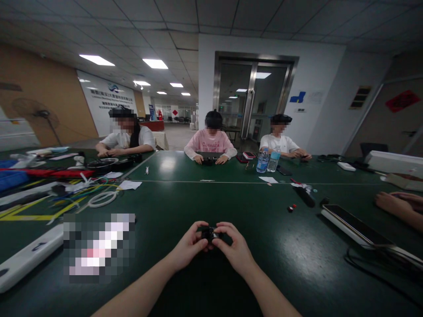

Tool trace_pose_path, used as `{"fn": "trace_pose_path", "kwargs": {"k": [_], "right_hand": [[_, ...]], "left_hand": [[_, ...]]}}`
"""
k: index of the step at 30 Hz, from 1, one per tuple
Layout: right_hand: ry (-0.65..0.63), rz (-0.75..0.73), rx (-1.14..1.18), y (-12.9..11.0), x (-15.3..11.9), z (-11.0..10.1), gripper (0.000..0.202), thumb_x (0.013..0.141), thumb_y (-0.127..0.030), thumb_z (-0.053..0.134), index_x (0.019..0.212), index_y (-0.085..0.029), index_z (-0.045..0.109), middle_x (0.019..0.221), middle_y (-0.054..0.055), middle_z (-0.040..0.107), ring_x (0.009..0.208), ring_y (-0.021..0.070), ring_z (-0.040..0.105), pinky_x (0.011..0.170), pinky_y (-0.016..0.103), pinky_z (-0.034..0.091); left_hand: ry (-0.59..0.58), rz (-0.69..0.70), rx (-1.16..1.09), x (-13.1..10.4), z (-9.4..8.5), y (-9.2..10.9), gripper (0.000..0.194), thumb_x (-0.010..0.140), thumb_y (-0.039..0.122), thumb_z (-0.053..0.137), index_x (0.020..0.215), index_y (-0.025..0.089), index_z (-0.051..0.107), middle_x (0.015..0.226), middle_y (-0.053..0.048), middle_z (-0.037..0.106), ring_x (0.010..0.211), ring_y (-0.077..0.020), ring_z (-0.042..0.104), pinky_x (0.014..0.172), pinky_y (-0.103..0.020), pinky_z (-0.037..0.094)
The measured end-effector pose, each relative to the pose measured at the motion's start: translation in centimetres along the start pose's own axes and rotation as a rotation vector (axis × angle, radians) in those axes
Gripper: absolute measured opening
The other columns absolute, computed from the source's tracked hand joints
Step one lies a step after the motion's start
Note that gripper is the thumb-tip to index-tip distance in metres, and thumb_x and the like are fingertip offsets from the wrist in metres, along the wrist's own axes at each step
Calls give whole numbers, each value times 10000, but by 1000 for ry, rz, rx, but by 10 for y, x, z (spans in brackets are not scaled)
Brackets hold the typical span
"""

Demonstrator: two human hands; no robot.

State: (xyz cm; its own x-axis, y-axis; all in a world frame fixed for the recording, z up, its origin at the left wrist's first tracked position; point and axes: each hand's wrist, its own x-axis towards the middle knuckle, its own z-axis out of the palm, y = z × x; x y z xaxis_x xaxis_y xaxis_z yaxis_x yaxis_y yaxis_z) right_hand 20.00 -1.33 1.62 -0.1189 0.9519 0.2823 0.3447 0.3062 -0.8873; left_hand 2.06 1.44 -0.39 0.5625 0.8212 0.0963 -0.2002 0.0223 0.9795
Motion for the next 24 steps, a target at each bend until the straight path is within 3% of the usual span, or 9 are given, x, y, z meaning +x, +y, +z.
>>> {"fn": "trace_pose_path", "kwargs": {"k": [6, 11, 24], "right_hand": [[75, -37, 50, 4, 3, -5, 134, 731, -258, 609, 859, -222, 621, 1027, 42, 587, 1030, 209, 529, 933, 364, 383], [138, 41, 40, 10, 5, -9, 198, 742, -295, 593, 923, -215, 604, 921, 35, 632, 931, 217, 569, 878, 384, 413], [272, 1, 126, 22, 10, -23, 291, 759, -382, 578, 998, -216, 591, 963, 60, 633, 898, 212, 582, 843, 397, 441]], "left_hand": [[19, -18, 39, -2, 0, 2, 391, 786, 254, 579, 1111, 211, 367, 888, -41, 605, 789, -176, 604, 718, -341, 424], [21, -35, 53, -4, -1, 5, 402, 801, 260, 558, 1142, 208, 353, 912, -57, 612, 824, -196, 609, 746, -367, 426], [33, -55, 65, -4, 0, 6, 418, 794, 308, 572, 1136, 221, 348, 946, -61, 601, 822, -197, 614, 760, -368, 430]]}}
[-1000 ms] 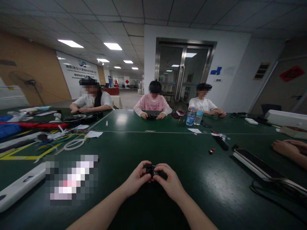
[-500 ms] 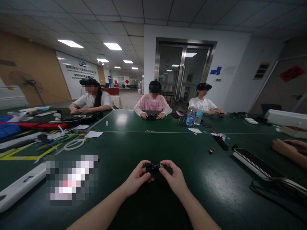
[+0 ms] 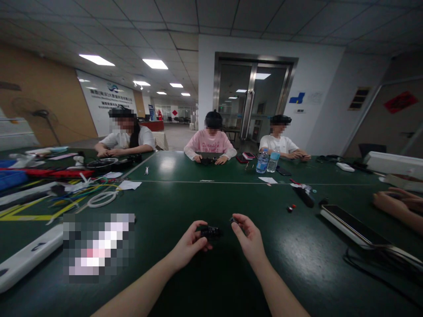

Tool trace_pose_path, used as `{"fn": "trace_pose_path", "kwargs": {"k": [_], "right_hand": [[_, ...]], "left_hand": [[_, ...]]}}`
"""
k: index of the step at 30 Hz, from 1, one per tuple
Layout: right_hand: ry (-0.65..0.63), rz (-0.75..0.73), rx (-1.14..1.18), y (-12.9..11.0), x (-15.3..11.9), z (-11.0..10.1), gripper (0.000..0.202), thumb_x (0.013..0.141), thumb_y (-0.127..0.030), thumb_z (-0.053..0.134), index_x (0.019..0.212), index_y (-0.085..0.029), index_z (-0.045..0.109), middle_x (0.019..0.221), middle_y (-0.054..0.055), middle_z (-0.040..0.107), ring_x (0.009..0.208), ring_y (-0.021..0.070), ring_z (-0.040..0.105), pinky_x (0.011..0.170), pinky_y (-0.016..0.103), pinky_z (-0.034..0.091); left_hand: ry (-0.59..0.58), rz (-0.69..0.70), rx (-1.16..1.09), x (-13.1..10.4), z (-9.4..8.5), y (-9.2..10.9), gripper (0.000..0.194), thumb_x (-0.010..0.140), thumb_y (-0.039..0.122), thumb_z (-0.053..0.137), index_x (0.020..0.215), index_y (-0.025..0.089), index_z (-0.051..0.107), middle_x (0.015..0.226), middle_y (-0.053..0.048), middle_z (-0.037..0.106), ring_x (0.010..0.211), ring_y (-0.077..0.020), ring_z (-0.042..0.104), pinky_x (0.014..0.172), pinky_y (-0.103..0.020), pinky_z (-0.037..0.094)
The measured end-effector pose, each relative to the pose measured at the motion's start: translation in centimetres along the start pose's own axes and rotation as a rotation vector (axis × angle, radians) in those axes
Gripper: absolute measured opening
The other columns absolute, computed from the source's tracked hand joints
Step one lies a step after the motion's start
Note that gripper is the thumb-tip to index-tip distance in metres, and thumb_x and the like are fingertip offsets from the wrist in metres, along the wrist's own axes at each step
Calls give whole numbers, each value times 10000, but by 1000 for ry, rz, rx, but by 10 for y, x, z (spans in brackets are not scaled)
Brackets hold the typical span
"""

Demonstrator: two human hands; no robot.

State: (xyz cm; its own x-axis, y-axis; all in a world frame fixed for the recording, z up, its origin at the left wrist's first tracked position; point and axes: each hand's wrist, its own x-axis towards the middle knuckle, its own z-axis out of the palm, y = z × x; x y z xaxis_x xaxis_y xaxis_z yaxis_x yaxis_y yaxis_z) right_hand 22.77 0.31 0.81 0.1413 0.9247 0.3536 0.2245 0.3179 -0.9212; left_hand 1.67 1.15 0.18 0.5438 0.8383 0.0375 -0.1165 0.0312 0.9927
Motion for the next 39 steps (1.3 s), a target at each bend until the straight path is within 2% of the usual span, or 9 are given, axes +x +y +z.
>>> {"fn": "trace_pose_path", "kwargs": {"k": [9, 21, 26, 33, 39], "right_hand": [[54, 0, 77, 1, 1, -5, 335, 758, -399, 578, 1040, -216, 574, 995, 70, 623, 940, 217, 578, 858, 404, 444], [58, 39, -25, -5, 0, -4, 294, 709, -381, 628, 957, -222, 626, 907, 38, 647, 862, 199, 594, 796, 360, 470], [-2, 24, -63, -12, 0, -2, 272, 705, -366, 631, 929, -211, 637, 889, 42, 655, 858, 201, 594, 809, 360, 456], [-160, 67, -98, -16, -8, 8, 231, 702, -286, 633, 920, -213, 642, 909, 31, 644, 902, 204, 586, 852, 370, 436], [-222, -18, -108, -22, -15, 16, 170, 713, -258, 625, 880, -242, 652, 976, 29, 604, 969, 204, 558, 886, 373, 420]], "left_hand": [[-9, -12, 5, 0, -1, 0, 428, 800, 311, 563, 1152, 218, 338, 946, -66, 600, 834, -204, 614, 771, -382, 428], [8, -9, 31, -1, -1, 1, 415, 816, 322, 535, 1159, 208, 331, 881, -49, 609, 819, -199, 618, 768, -378, 431], [6, 0, 17, 0, 0, -1, 416, 803, 307, 555, 1144, 213, 335, 881, -41, 600, 783, -181, 615, 741, -359, 434], [-4, 2, 12, 0, 1, 1, 404, 798, 288, 559, 1134, 219, 345, 885, -40, 593, 799, -188, 611, 748, -371, 434], [-20, 16, 11, 1, 0, -3, 402, 790, 297, 570, 1125, 222, 360, 889, -40, 591, 810, -193, 610, 743, -371, 432]]}}
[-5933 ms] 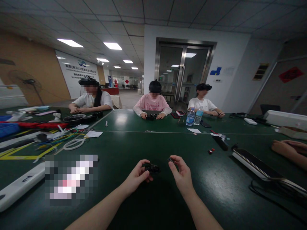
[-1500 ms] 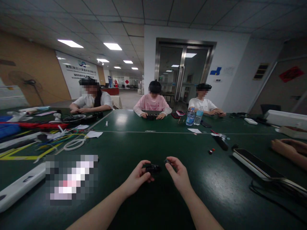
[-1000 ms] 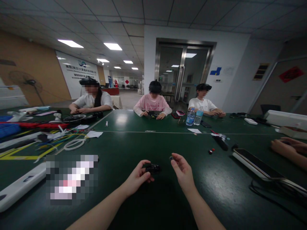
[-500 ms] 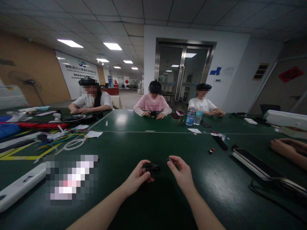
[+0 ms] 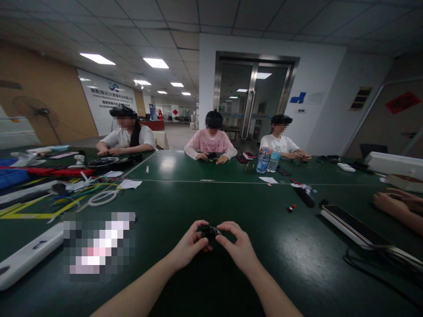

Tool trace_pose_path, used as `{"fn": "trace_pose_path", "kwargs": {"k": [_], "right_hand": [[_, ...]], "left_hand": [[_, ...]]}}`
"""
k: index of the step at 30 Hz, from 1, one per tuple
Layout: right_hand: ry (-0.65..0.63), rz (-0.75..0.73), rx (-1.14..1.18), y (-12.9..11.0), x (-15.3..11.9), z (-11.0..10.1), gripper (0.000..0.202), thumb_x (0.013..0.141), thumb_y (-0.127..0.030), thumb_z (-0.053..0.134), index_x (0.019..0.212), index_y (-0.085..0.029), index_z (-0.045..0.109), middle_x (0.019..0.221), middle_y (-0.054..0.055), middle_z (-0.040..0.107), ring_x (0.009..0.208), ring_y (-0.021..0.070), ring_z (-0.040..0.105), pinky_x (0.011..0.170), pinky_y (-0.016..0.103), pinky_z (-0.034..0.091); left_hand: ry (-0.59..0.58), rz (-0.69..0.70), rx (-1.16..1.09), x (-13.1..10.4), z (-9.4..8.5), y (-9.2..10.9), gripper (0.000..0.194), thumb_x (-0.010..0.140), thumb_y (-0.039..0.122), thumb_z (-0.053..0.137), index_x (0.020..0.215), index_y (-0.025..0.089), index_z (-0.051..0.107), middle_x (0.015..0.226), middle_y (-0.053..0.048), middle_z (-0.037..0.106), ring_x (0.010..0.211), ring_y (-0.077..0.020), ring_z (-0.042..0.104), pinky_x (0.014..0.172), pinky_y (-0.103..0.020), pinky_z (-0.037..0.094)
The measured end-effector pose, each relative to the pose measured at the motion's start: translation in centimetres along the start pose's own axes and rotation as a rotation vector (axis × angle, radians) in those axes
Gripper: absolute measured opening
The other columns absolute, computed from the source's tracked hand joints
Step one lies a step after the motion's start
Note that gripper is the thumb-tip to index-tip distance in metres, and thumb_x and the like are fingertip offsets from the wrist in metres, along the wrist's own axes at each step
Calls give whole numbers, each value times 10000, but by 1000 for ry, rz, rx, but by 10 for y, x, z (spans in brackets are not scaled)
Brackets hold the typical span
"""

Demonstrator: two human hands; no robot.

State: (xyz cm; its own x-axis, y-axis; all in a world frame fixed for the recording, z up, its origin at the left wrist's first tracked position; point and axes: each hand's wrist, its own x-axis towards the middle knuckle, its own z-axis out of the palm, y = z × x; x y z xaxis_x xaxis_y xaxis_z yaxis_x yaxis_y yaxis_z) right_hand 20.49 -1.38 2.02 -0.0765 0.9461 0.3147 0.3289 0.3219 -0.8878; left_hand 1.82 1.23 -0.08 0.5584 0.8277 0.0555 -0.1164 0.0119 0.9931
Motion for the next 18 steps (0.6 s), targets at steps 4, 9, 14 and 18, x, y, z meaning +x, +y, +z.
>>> {"fn": "trace_pose_path", "kwargs": {"k": [4, 9, 14, 18], "right_hand": [[-35, -13, -45, 1, 0, 5, 183, 704, -259, 640, 884, -274, 662, 1045, 31, 582, 1031, 213, 530, 914, 393, 402], [-81, 2, -146, 3, 1, 6, 206, 677, -244, 665, 875, -299, 678, 1067, 29, 597, 1054, 229, 520, 934, 430, 379], [-89, 27, -147, 5, 2, 6, 239, 670, -224, 670, 895, -302, 676, 1036, 26, 620, 1020, 225, 546, 911, 419, 403], [-93, 15, -133, 7, 0, 7, 239, 681, -225, 661, 911, -288, 670, 1039, 30, 618, 1019, 220, 550, 916, 408, 404]], "left_hand": [[6, 3, -4, 1, 1, 0, 398, 781, 284, 578, 1108, 213, 362, 867, -33, 596, 773, -176, 613, 720, -351, 437], [49, -15, 7, 1, 5, 3, 382, 763, 286, 588, 1070, 206, 375, 827, -14, 598, 719, -158, 618, 698, -332, 438], [61, -5, 16, 2, 5, -1, 411, 756, 311, 593, 1074, 196, 360, 789, -8, 597, 693, -149, 614, 672, -313, 431], [57, 9, 12, 2, 4, -3, 439, 749, 335, 607, 1084, 195, 362, 783, -8, 592, 696, -151, 609, 677, -314, 427]]}}
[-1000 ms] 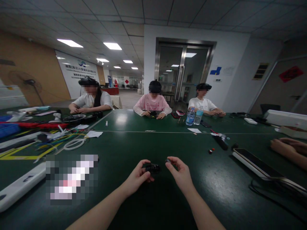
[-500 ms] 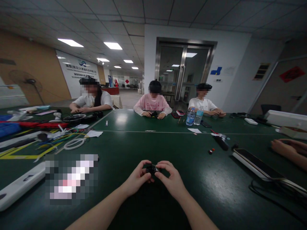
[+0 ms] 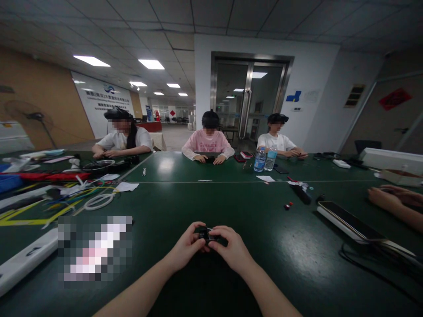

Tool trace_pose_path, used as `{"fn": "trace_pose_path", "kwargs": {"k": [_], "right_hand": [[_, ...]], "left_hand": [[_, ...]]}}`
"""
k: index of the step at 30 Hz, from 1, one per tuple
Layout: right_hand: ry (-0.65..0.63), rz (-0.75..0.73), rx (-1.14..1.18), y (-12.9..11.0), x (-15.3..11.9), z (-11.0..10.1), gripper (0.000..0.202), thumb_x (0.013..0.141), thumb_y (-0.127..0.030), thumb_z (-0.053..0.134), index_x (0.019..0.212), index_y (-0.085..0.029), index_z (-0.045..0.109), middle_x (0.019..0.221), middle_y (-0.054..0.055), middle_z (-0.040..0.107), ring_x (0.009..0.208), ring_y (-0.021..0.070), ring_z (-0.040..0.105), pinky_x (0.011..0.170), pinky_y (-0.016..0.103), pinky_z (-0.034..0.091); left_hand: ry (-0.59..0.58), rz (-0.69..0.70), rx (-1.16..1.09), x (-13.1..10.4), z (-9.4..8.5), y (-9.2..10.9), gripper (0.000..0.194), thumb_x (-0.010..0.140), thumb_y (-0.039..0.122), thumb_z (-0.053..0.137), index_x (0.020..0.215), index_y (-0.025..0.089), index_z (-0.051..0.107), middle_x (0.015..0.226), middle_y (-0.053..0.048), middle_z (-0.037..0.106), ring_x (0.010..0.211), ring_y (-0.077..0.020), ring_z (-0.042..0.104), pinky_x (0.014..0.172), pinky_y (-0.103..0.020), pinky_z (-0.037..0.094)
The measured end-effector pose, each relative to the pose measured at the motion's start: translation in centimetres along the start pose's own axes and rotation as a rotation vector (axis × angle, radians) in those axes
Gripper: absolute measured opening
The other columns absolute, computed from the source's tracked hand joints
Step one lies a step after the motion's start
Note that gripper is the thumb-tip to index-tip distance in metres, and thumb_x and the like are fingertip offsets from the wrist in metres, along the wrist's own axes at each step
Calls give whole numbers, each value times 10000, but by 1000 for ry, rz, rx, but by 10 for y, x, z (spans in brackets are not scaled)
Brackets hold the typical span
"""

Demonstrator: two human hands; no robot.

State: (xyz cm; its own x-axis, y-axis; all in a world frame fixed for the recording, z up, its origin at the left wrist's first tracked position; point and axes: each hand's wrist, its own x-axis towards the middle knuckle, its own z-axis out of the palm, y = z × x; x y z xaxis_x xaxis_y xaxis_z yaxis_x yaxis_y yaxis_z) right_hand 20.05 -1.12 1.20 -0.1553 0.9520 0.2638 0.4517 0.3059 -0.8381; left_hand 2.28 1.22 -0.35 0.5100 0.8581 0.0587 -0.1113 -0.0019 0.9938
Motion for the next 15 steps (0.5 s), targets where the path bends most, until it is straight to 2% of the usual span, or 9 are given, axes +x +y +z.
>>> {"fn": "trace_pose_path", "kwargs": {"k": [9, 15], "right_hand": [[-50, -80, 41, -5, -4, -5, 306, 767, -227, 565, 1063, -292, 606, 1121, 36, 567, 1066, 198, 528, 943, 388, 400], [-14, -91, 58, -6, -3, -5, 272, 744, -216, 575, 1002, -294, 616, 1059, 18, 601, 1010, 204, 553, 888, 387, 435]], "left_hand": [[11, -7, -41, -1, 0, 3, 477, 746, 367, 619, 1111, 212, 354, 792, -16, 606, 721, -170, 617, 686, -325, 429], [0, -8, -37, -1, -2, 1, 523, 761, 356, 607, 1186, 226, 331, 861, -34, 604, 764, -185, 622, 712, -349, 437]]}}
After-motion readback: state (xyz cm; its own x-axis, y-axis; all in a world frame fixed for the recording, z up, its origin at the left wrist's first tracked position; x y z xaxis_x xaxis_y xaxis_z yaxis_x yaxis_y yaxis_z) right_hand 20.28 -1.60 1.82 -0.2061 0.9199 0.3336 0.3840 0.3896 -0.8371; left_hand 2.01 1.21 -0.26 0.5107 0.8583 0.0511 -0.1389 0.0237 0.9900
